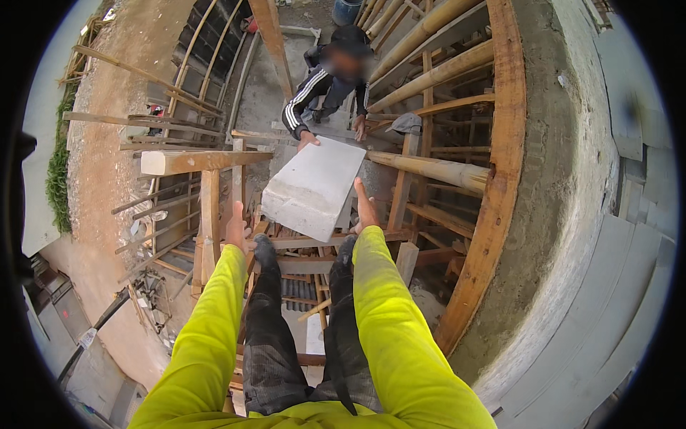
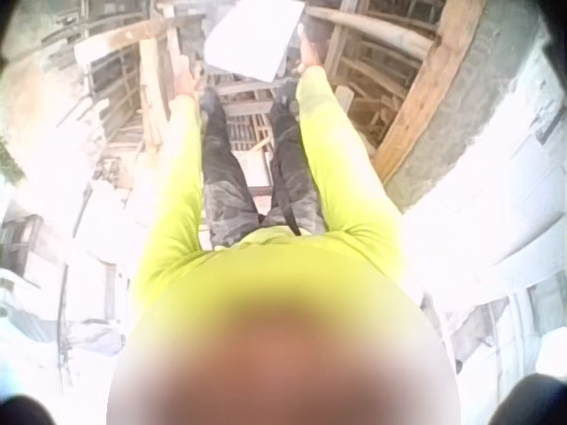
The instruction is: The person repeatedly picks up large white concrete blocks from a stack on a rooftop, carries them to the edge, and hands them down to another worker below. The cycle of retrieving, transporting, and passing blocks continues throughout the clip.
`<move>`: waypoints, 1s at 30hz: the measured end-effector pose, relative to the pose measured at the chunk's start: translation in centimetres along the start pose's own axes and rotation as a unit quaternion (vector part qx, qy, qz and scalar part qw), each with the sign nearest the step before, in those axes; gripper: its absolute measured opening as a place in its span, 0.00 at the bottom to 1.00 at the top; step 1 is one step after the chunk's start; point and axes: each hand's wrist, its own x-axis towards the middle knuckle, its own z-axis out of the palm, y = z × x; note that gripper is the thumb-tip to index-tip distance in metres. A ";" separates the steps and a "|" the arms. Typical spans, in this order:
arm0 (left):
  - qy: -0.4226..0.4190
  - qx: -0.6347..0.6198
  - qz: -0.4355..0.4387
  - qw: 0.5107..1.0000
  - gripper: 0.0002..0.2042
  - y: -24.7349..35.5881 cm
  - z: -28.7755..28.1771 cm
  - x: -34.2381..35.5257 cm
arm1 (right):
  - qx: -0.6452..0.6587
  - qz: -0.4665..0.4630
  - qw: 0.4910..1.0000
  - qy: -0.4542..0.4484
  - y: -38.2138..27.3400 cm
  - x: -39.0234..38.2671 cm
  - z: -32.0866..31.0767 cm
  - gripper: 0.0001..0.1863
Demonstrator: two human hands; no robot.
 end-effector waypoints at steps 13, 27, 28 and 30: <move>-0.301 -0.054 0.062 0.950 0.30 -4.9 -6.1 -13.6 | 0.179 -0.095 0.965 -0.167 8.0 -13.5 -4.9 0.44; -0.351 0.001 0.427 0.833 0.33 12.2 -2.3 -53.7 | 0.258 -0.373 0.840 -0.299 -5.5 -51.9 -13.9 0.54; -0.370 0.002 0.457 0.808 0.33 13.1 -1.8 -55.9 | 0.299 -0.415 0.801 -0.310 -6.7 -53.8 -15.7 0.54; -0.407 0.002 0.512 0.757 0.33 14.7 -1.1 -59.0 | 0.349 -0.413 0.778 -0.320 -8.2 -57.1 -19.7 0.50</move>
